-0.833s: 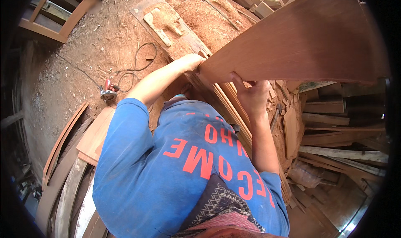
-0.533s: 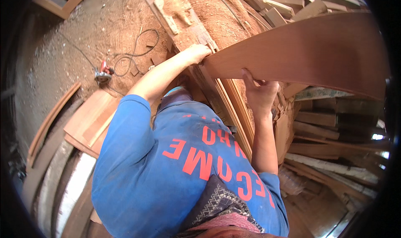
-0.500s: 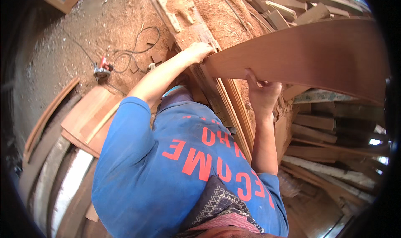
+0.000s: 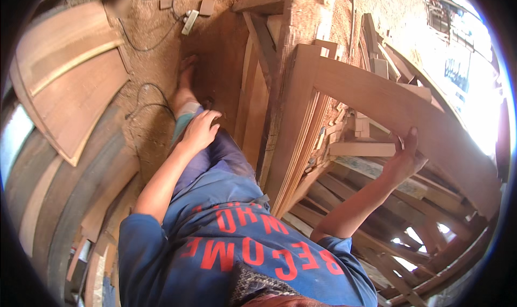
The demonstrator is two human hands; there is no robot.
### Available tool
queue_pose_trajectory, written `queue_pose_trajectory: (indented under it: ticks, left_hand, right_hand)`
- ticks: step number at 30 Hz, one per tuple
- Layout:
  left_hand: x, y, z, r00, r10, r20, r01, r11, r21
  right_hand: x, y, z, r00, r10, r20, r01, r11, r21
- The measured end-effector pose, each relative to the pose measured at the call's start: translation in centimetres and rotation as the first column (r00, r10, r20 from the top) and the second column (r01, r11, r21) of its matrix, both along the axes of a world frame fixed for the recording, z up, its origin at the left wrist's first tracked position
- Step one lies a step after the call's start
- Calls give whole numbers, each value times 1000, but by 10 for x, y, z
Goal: The person assembles curved wooden pieces by hand, using a hammer to tap them together. They repeatedly pick up, align, and fit the pieces, occasionally adjusting their position while sitting on the floor.
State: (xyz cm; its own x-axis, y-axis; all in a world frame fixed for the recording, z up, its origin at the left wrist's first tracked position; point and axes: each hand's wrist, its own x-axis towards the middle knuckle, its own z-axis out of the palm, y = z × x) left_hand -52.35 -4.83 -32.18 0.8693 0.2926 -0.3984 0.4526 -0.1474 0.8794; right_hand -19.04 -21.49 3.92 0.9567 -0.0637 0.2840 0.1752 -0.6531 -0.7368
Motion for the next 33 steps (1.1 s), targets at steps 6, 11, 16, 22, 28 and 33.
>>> queue_pose_trajectory:
  ticks: [6, 11, 16, 22, 28, 33]
  left_hand:
    - [-72, -12, -26, 983, 22, -185, -50, 987, -152]
    - [-65, -6, -36, 988, 36, -149, -57, 988, -142]
    - [-66, -4, -43, 987, -11, -158, -19, 982, -190]
    - [-63, -2, -43, 985, -58, -161, 31, 986, -166]
    - [-59, -1, -35, 976, -122, -180, 100, 987, -128]
    - [-58, 0, -34, 965, -164, -203, 144, 984, -108]
  right_hand:
    - [2, -1, -5, 1000, -21, -5, 20, 985, -172]
    - [20, -54, 11, 968, 229, 106, -96, 720, -687]
    - [11, -39, 0, 996, 86, 31, -87, 995, 46]
    - [7, -28, -2, 998, 56, -10, -56, 997, 53]
    - [0, -19, -3, 1000, -7, 14, 6, 999, 34]
    - [-4, -5, -5, 999, -6, 33, 6, 1000, 13]
